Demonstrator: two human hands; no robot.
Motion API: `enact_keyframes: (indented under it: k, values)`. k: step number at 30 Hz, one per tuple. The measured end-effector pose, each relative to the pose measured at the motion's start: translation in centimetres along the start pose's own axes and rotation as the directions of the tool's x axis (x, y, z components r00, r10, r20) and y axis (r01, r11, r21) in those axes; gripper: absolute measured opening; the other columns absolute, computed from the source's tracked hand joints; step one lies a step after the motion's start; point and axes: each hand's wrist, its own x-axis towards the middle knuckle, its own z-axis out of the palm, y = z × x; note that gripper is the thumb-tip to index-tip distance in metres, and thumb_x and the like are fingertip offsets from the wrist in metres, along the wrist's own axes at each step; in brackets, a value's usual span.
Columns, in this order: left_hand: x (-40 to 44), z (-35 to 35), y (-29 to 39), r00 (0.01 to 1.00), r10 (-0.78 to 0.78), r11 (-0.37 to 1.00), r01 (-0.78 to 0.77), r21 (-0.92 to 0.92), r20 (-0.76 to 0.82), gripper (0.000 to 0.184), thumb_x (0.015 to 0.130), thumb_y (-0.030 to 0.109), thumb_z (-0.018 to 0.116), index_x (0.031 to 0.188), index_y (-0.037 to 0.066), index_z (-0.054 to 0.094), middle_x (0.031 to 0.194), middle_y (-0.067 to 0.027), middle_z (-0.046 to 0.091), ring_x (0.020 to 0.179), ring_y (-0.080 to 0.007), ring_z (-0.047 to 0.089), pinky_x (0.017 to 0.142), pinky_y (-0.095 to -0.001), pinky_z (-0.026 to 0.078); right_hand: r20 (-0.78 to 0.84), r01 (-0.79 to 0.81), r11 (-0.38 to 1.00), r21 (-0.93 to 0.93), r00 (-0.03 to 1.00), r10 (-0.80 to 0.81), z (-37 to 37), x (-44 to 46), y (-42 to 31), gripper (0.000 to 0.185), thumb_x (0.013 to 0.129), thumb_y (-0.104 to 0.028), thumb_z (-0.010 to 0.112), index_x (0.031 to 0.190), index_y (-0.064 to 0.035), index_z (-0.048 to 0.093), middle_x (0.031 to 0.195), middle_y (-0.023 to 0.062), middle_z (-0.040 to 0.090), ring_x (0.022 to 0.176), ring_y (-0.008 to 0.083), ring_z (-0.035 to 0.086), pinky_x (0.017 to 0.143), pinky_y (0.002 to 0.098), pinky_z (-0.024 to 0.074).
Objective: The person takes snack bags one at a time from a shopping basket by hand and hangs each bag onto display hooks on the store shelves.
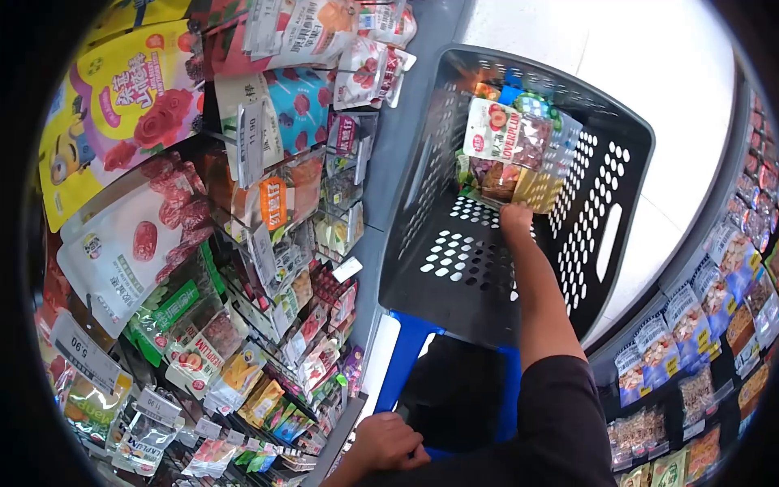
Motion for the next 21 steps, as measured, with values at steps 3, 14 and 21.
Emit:
enact_keyframes:
  k: [3, 14, 21]
  values:
    - [0.0, -0.2, 0.2, 0.998, -0.012, 1.0, 0.012, -0.009, -0.059, 0.022, 0.067, 0.017, 0.07, 0.054, 0.013, 0.052, 0.052, -0.0026, 0.051, 0.051, -0.0199, 0.054, 0.055, -0.0305, 0.045, 0.037, 0.067, 0.996, -0.051, 0.997, -0.065, -1.1, -0.4, -0.7, 0.025, 0.095, -0.022, 0.052, 0.103, -0.0158, 0.075, 0.107, 0.0047, 0.073, 0.106, 0.0259, 0.066, 0.084, 0.0405, 0.0522]
    - [-1.6, 1.0, 0.6, 0.928, 0.105, 0.991, -0.066, 0.118, -0.357, 0.023, 0.069, 0.019, 0.068, 0.053, 0.013, 0.053, 0.052, -0.0045, 0.055, 0.05, -0.0246, 0.056, 0.055, -0.035, 0.045, -0.281, 0.381, 0.922, -0.061, 0.88, -0.383, -10.9, -14.2, 1.3, 0.023, 0.086, -0.018, 0.052, 0.085, -0.0039, 0.07, 0.079, 0.0182, 0.069, 0.074, 0.0352, 0.068, 0.066, 0.046, 0.0547]
    - [-2.8, 1.4, 1.3, 0.866, -0.088, 0.996, 0.077, -0.044, -0.491, 0.02, 0.078, 0.023, 0.064, 0.063, 0.009, 0.066, 0.062, -0.0067, 0.062, 0.065, -0.0311, 0.065, 0.063, -0.0428, 0.052, -0.698, 0.729, 0.657, 0.19, 0.572, -0.432, -22.5, -29.7, 0.4, 0.013, 0.086, -0.005, 0.059, 0.075, 0.001, 0.062, 0.074, 0.023, 0.062, 0.069, 0.0425, 0.062, 0.061, 0.048, 0.0487]
